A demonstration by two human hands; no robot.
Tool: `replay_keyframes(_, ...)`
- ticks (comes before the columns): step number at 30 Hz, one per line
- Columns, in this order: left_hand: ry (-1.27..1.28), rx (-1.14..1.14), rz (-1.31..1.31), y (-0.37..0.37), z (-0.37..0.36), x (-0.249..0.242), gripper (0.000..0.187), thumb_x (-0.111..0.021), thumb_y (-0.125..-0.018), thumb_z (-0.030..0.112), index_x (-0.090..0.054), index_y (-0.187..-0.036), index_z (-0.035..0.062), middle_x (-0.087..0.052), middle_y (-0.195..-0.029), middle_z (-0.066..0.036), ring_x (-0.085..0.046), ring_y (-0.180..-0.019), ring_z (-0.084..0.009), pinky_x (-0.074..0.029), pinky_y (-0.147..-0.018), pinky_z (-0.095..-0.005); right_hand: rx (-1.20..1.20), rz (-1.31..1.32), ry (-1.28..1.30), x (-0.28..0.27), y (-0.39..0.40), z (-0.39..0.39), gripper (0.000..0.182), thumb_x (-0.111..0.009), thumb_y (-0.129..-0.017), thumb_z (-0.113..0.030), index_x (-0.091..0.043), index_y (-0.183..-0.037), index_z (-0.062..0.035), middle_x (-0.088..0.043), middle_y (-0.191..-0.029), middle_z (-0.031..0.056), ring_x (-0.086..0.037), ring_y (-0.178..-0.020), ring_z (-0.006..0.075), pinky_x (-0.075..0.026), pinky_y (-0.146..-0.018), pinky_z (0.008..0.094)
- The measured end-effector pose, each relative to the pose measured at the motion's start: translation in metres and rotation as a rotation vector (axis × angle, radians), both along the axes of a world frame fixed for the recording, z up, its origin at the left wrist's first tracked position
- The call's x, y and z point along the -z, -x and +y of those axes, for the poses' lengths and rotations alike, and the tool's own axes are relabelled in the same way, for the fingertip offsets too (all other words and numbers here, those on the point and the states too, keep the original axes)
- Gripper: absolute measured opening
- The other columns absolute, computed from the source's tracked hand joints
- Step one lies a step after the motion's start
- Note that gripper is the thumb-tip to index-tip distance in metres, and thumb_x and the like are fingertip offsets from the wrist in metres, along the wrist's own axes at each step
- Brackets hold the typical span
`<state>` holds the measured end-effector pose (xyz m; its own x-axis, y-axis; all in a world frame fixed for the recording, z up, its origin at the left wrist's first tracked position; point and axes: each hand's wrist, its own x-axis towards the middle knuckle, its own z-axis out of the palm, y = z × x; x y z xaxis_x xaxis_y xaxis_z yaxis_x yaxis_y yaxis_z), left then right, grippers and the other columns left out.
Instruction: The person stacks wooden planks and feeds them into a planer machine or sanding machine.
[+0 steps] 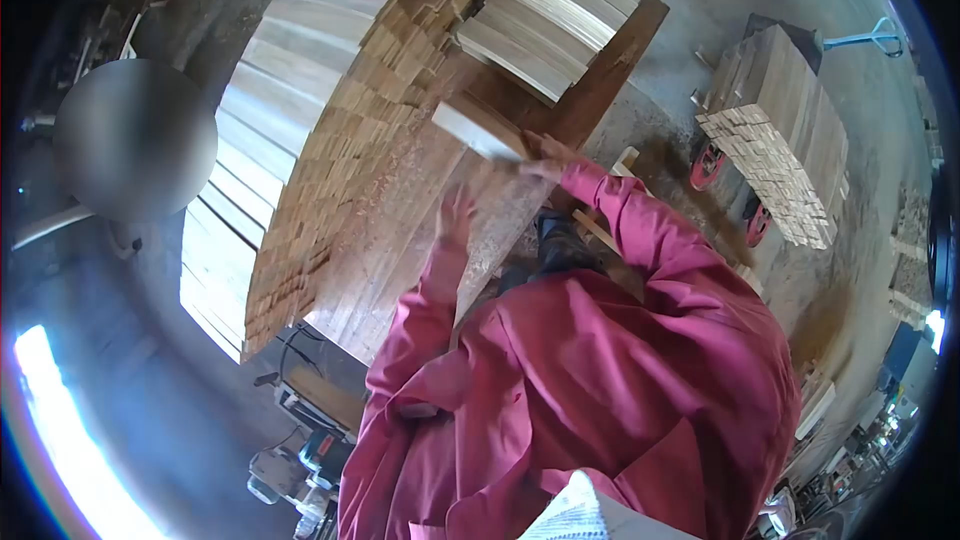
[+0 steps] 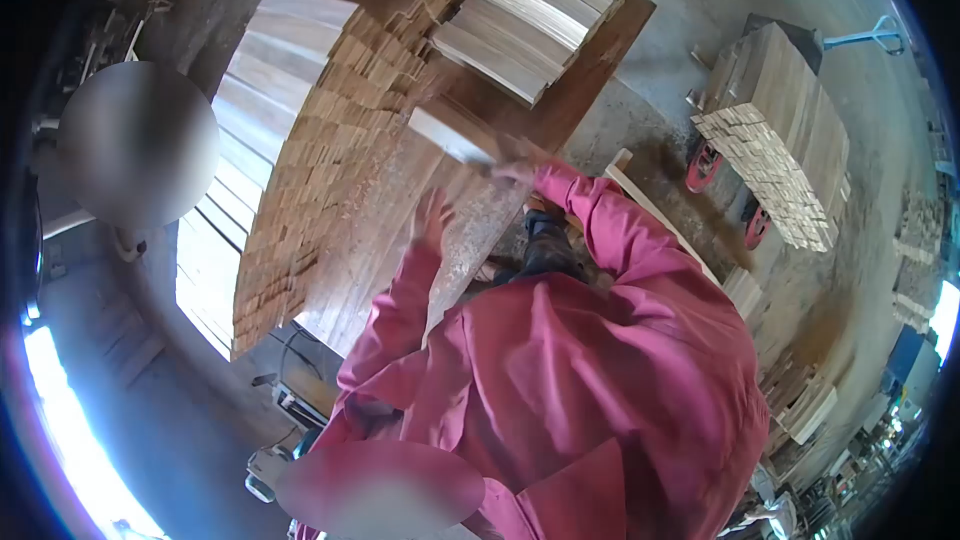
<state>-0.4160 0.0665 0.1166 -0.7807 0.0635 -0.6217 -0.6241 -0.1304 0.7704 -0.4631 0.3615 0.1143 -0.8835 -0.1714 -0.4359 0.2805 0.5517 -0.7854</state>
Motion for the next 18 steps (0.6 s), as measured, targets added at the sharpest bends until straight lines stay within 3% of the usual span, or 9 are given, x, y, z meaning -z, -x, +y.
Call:
replay_keyframes(1,-0.046,0.021,-0.057,0.025,0.029,-0.009,0.069,-0.071,-0.1,0.049,-0.048,-0.155,0.0153,-0.06,-0.139,-0.007,-0.063,-0.113,-0.0215,-0.054,-0.092,-0.0369,0.05,-0.054,0.25,0.014,0.011,0.013,0.097,-0.086,-0.076,-0.051,-0.05,-0.148,0.0038,-0.064,-0.135,0.0187,-0.062,-0.123,0.0294,-0.052,-0.101,0.0446)
replay_keyframes(2,-0.081,0.051,-0.027,0.056,0.065,-0.024,0.074,-0.07,-0.099,0.054,-0.045,-0.158,0.0167,-0.055,-0.146,-0.008,-0.06,-0.121,-0.0239,-0.052,-0.098,-0.0404,0.257,-0.174,0.678,0.02,0.023,0.02,0.088,-0.085,-0.079,-0.051,-0.058,-0.14,0.0058,-0.07,-0.118,0.0136,-0.067,-0.106,0.0244,-0.054,-0.092,0.0365)
replay_keyframes(6,-0.082,0.054,-0.109,0.133,0.139,-0.017,0.088,-0.07,-0.093,0.067,-0.042,-0.16,0.0172,-0.05,-0.155,-0.006,-0.05,-0.137,-0.0266,-0.048,-0.104,-0.0454,0.256,-0.349,0.507,-0.031,0.053,0.042,0.082,-0.085,-0.082,-0.046,-0.06,-0.137,0.0084,-0.071,-0.114,0.0135,-0.068,-0.101,0.0245,-0.055,-0.089,0.0377)
replay_keyframes(8,-0.137,0.033,-0.081,0.148,0.157,-0.024,0.094,-0.07,-0.091,0.07,-0.038,-0.162,0.0178,-0.045,-0.159,-0.006,-0.046,-0.142,-0.0277,-0.045,-0.109,-0.0472,0.286,-0.171,0.432,-0.035,0.045,0.044,0.09,-0.087,-0.081,-0.044,-0.053,-0.145,0.01,-0.065,-0.133,0.0198,-0.066,-0.117,0.0264,-0.054,-0.098,0.0371)
replay_keyframes(12,0.015,-0.007,-0.134,0.156,0.167,-0.011,0.093,-0.07,-0.091,0.07,-0.039,-0.161,0.0163,-0.041,-0.161,-0.006,-0.042,-0.145,-0.0261,-0.043,-0.111,-0.0466,0.561,0.222,0.307,-0.061,-0.018,0.027,0.079,-0.088,-0.085,-0.035,-0.055,-0.146,0.0013,-0.064,-0.139,0.0186,-0.059,-0.131,0.0256,-0.049,-0.107,0.04)
replay_keyframes(14,0.01,-0.155,-0.167,0.155,0.17,-0.007,0.09,-0.07,-0.092,0.069,-0.044,-0.158,0.0146,-0.04,-0.161,-0.006,-0.038,-0.148,-0.0241,-0.043,-0.112,-0.0463,0.899,-0.37,0.81,-0.035,-0.041,0.029,0.083,-0.089,-0.084,-0.033,-0.05,-0.15,0.0004,-0.063,-0.141,0.0182,-0.058,-0.131,0.0275,-0.042,-0.115,0.0408)
replay_keyframes(15,0.018,-0.142,-0.172,0.156,0.172,-0.008,0.09,-0.07,-0.092,0.069,-0.044,-0.158,0.0146,-0.04,-0.161,-0.006,-0.038,-0.148,-0.0241,-0.043,-0.112,-0.0463,0.914,-0.372,0.817,-0.035,-0.035,0.034,0.083,-0.089,-0.084,-0.033,-0.05,-0.15,0.0004,-0.063,-0.141,0.0182,-0.058,-0.131,0.0275,-0.042,-0.115,0.0408)
replay_keyframes(17,-0.057,-0.208,-0.074,0.162,0.172,-0.01,0.08,-0.064,-0.095,0.07,-0.05,-0.15,0.014,-0.051,-0.146,-0.005,-0.048,-0.131,-0.0228,-0.045,-0.104,-0.0491,0.603,-0.287,0.849,-0.039,-0.006,0.041,0.1,-0.086,-0.087,-0.041,-0.034,-0.161,0.0031,-0.038,-0.165,0.0231,-0.045,-0.147,0.0311,-0.041,-0.115,0.05)
replay_keyframes(18,-0.05,-0.189,-0.08,0.169,0.17,-0.008,0.08,-0.064,-0.095,0.07,-0.05,-0.15,0.014,-0.051,-0.146,-0.005,-0.048,-0.131,-0.0228,-0.045,-0.104,-0.0491,0.625,-0.216,0.891,-0.04,0.008,0.033,0.087,-0.086,-0.087,-0.039,-0.048,-0.155,-0.0023,-0.056,-0.153,0.0156,-0.056,-0.136,0.0261,-0.046,-0.109,0.0438)
